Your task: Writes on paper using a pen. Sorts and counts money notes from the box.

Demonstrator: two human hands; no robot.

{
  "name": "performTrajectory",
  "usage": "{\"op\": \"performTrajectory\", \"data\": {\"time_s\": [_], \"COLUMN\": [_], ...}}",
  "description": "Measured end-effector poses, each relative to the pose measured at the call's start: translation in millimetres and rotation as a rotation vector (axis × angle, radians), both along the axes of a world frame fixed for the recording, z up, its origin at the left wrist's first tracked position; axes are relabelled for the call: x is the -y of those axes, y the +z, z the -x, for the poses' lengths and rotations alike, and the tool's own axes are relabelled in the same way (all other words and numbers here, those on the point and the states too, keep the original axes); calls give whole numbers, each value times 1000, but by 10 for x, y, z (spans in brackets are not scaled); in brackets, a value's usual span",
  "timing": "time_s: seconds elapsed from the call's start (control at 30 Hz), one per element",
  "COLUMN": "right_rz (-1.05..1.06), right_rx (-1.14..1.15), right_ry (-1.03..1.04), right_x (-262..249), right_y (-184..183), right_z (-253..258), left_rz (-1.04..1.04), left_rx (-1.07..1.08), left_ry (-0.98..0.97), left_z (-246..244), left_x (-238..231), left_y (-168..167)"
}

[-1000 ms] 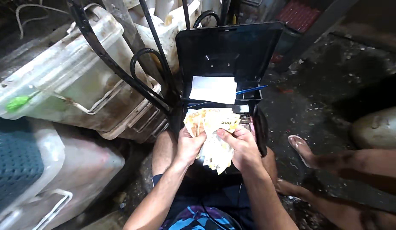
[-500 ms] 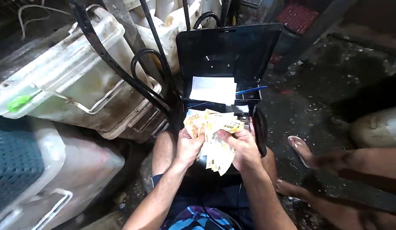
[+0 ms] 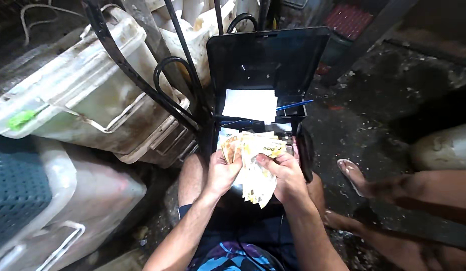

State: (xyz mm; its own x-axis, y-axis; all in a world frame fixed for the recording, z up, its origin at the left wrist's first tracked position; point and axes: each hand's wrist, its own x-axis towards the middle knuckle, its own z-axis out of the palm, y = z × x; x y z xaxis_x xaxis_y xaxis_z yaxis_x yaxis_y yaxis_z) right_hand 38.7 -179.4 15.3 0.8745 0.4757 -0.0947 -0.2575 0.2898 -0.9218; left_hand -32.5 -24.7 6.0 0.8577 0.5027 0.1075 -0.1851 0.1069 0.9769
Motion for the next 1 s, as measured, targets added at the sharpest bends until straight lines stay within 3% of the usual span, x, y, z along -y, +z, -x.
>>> {"op": "performTrajectory", "data": {"time_s": [0.1, 0.3, 0.57, 0.67, 0.77, 0.87, 0.93, 1.0], "right_rz": [-58, -96, -70, -104, -180, -209, -169, -130], "right_rx": [-14, -28, -3, -45, -54, -56, -32, -13], "right_ry": [-102, -144, -4, -66, -205, -250, -214, -190], "right_x": [30, 177, 124, 98, 163, 312, 408, 462], "right_y": [-81, -5, 16, -60, -162, -112, -33, 46], "right_z": [-57, -101, 50, 34, -78, -167, -178, -191], "left_rz": [-54, 162, -39, -162, -424, -1021, -1336, -1511], "left_rx": [-31, 5, -6, -1, 3, -9, -154, -343], "left_ry": [-52, -88, -31, -83, -33, 118, 63, -71], "left_z": [-4, -12, -16, -13, -34, -89, -146, -254], "left_x": [-81, -168, -16, -27, -134, -295, -294, -234], "left_y": [34, 141, 67, 77, 146, 111, 69, -52]}}
